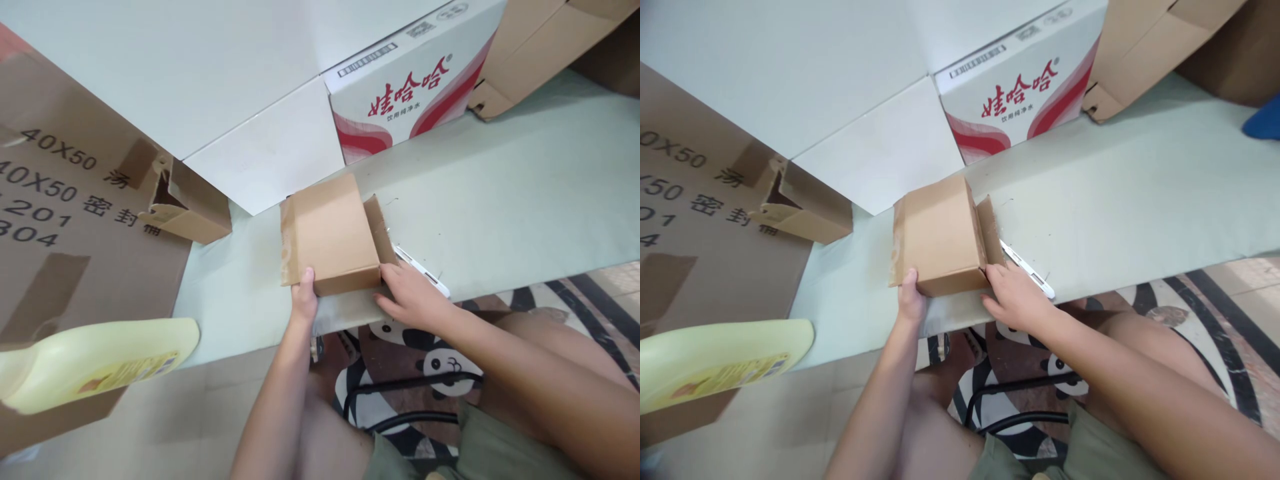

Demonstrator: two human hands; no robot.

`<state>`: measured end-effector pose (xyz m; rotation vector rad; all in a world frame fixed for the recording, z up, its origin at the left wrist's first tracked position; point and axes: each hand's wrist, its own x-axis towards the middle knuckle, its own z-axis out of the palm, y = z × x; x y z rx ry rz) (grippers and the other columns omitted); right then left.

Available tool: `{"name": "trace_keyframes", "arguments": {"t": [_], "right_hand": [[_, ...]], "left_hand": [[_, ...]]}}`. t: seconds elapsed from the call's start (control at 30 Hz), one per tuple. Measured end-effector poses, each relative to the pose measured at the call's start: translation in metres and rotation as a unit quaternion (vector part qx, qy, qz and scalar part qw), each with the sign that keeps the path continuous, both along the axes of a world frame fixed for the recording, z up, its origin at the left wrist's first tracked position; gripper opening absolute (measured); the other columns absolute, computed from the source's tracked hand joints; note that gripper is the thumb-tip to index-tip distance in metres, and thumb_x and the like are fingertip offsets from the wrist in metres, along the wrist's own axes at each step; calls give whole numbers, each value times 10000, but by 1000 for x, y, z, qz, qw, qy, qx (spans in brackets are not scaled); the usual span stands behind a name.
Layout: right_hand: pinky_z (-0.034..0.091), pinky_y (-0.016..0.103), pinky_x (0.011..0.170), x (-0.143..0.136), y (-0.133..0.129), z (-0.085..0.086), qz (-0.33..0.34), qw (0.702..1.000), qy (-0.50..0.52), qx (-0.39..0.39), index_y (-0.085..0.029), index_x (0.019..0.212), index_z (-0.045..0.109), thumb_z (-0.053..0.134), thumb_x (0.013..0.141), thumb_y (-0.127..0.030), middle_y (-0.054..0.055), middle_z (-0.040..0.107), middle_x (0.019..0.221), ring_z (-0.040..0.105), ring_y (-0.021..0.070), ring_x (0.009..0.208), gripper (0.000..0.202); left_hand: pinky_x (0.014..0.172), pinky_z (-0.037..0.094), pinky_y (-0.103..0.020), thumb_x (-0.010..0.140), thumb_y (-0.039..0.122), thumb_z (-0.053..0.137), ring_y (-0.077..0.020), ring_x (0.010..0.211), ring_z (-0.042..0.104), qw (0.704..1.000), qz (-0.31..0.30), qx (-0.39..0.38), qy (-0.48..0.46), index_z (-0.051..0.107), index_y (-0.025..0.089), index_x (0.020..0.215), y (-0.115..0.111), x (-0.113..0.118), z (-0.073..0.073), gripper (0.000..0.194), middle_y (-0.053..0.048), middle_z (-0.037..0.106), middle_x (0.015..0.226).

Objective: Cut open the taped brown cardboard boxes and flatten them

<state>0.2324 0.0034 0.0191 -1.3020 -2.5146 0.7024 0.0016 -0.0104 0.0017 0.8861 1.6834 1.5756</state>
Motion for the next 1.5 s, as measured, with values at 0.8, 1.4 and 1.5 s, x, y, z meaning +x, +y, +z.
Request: {"name": "trace_keyframes", "arguments": {"t": [0.8, 1.4, 1.5], "right_hand": [[481, 460, 837, 1, 0, -3, -1, 1000, 21, -12, -128, 1111, 554, 472, 899, -281, 177, 675, 1046, 599, 346, 984, 273], [499, 352, 619, 2, -3, 7, -130, 944, 286, -102, -234, 1148, 474, 514, 879, -300, 55, 663, 948, 606, 165, 604, 280], [506, 370, 615, 1, -4, 8, -128, 947, 269, -118, -221, 1093, 480, 525, 864, -349, 53, 657, 862, 649, 209, 654, 266]], "left_hand": [[1227, 316, -430, 674, 631, 711, -338, 1431, 451, 1000, 7, -17, -7, 673, 188, 1176, -1, 1, 2, 671, -128, 631, 1391], [1235, 291, -435, 703, 635, 698, -346, 1457, 412, 999, 40, -10, 23, 623, 190, 1297, 1, -5, -1, 746, -135, 593, 1436], [1218, 321, -451, 623, 658, 764, -361, 1454, 411, 999, 0, -9, 34, 653, 192, 1245, -1, -4, -3, 784, -147, 634, 1373]]}}
